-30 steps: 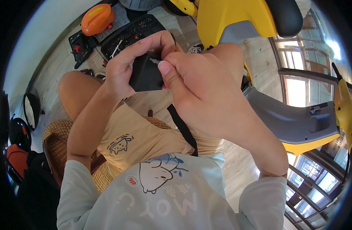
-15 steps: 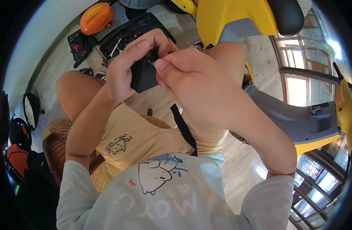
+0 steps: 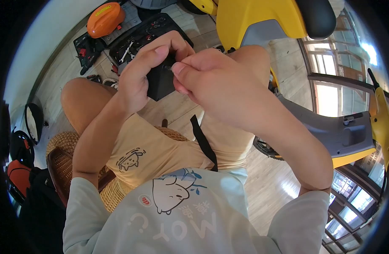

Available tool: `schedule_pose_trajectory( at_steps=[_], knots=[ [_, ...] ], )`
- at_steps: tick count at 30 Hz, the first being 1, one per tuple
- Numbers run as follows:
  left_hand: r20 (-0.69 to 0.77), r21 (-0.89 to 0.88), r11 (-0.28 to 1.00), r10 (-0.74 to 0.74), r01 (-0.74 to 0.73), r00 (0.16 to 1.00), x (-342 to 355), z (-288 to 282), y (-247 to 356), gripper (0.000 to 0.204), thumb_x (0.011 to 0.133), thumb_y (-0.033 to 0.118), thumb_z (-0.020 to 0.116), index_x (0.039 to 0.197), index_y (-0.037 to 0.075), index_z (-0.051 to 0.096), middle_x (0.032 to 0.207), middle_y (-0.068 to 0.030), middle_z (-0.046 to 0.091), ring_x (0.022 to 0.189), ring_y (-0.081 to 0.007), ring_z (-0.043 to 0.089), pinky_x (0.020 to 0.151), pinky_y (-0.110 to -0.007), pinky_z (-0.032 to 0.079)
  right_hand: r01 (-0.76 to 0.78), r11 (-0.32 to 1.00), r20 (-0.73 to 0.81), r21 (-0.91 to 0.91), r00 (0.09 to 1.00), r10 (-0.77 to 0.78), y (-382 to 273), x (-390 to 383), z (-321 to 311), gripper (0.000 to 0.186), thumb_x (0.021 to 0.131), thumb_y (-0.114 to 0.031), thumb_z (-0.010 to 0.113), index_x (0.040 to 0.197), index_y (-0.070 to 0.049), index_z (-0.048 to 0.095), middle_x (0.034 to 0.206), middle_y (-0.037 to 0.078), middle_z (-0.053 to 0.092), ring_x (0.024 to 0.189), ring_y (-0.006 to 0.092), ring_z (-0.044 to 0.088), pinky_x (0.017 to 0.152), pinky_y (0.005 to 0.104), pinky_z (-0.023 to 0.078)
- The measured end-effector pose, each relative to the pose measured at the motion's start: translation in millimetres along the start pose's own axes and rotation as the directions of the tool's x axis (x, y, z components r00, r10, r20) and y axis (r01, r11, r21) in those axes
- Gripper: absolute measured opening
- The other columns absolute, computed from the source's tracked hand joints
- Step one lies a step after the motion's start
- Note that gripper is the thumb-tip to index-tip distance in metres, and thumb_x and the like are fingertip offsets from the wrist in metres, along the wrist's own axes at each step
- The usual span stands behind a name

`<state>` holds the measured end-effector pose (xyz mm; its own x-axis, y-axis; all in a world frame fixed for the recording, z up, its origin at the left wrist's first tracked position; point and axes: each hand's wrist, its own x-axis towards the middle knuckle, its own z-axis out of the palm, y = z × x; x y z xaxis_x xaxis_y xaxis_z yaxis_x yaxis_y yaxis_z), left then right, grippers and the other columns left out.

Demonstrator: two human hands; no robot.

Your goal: Replacing or repairing a small electronic component or sensor related to a yellow motorcycle.

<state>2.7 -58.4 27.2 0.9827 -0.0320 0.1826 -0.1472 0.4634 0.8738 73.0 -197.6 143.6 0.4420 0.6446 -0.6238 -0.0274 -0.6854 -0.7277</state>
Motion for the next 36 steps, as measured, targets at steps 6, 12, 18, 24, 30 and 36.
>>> schedule_pose_trajectory(
  at_steps=[6,12,18,24,30,36],
  knots=[
    [-0.043,-0.061,0.998,-0.037,0.034,0.998,2.8,-2.6,-10.1,0.035,0.096,0.032,0.039,0.093,0.000,0.053,0.089,-0.0046,0.055,0.083,-0.0106,0.053,0.076,-0.024,0.042,0.234,0.843,-0.154,-0.484,0.926,-0.346,19.4,14.2,9.5,0.030,0.093,-0.016,0.049,0.074,0.004,0.061,0.070,0.019,0.062,0.067,0.0355,0.061,0.065,0.0461,0.046],
    [-0.113,-0.194,0.978,-0.107,0.084,0.988,5.8,-1.4,-16.6,0.029,0.095,0.026,0.037,0.091,0.002,0.053,0.076,-0.0070,0.055,0.065,-0.0146,0.054,0.060,-0.028,0.044,0.212,0.509,-0.050,-0.834,0.890,-0.453,9.4,16.0,6.3,0.017,0.080,-0.012,0.057,0.075,0.002,0.064,0.069,0.021,0.064,0.070,0.0395,0.065,0.066,0.0472,0.052],
    [-0.074,-0.309,0.944,-0.148,0.118,0.986,5.3,-6.5,-20.4,0.029,0.096,0.025,0.036,0.091,0.003,0.054,0.076,-0.0072,0.056,0.066,-0.0152,0.055,0.060,-0.029,0.045,0.221,0.231,0.082,-0.947,0.866,-0.494,9.3,21.1,1.7,0.019,0.074,-0.011,0.064,0.089,0.001,0.064,0.069,0.017,0.067,0.067,0.0338,0.068,0.062,0.0435,0.054],
    [-0.227,-0.615,0.772,-0.368,0.160,0.902,2.7,7.8,-4.6,0.029,0.097,0.025,0.036,0.101,0.004,0.055,0.085,-0.0116,0.058,0.072,-0.0206,0.056,0.064,-0.037,0.047,0.198,-0.202,0.282,-0.959,0.729,-0.624,10.6,32.1,-2.8,0.023,0.077,-0.019,0.068,0.086,0.000,0.058,0.064,0.008,0.063,0.062,0.0221,0.068,0.052,0.0339,0.052],
    [0.243,-0.812,0.397,-0.436,0.428,0.866,1.7,-13.7,-13.1,0.031,0.095,0.027,0.034,0.105,0.005,0.054,0.089,-0.0138,0.055,0.075,-0.0267,0.052,0.064,-0.038,0.043,0.251,-0.510,0.535,-0.823,0.646,-0.545,5.8,41.2,-16.8,0.036,0.068,-0.029,0.070,0.091,-0.008,0.053,0.072,0.000,0.050,0.064,0.0134,0.060,0.054,0.0283,0.045],
    [0.455,-0.812,0.200,-0.371,0.549,0.809,5.0,-17.0,-11.3,0.030,0.095,0.029,0.033,0.105,0.008,0.052,0.089,-0.0127,0.048,0.075,-0.0244,0.044,0.062,-0.034,0.040,0.284,-0.714,0.710,-0.639,0.574,-0.407,-4.9,46.8,-32.7,0.032,0.073,-0.031,0.069,0.090,-0.010,0.053,0.071,-0.001,0.049,0.062,0.0121,0.058,0.054,0.0267,0.044]
  ],
)
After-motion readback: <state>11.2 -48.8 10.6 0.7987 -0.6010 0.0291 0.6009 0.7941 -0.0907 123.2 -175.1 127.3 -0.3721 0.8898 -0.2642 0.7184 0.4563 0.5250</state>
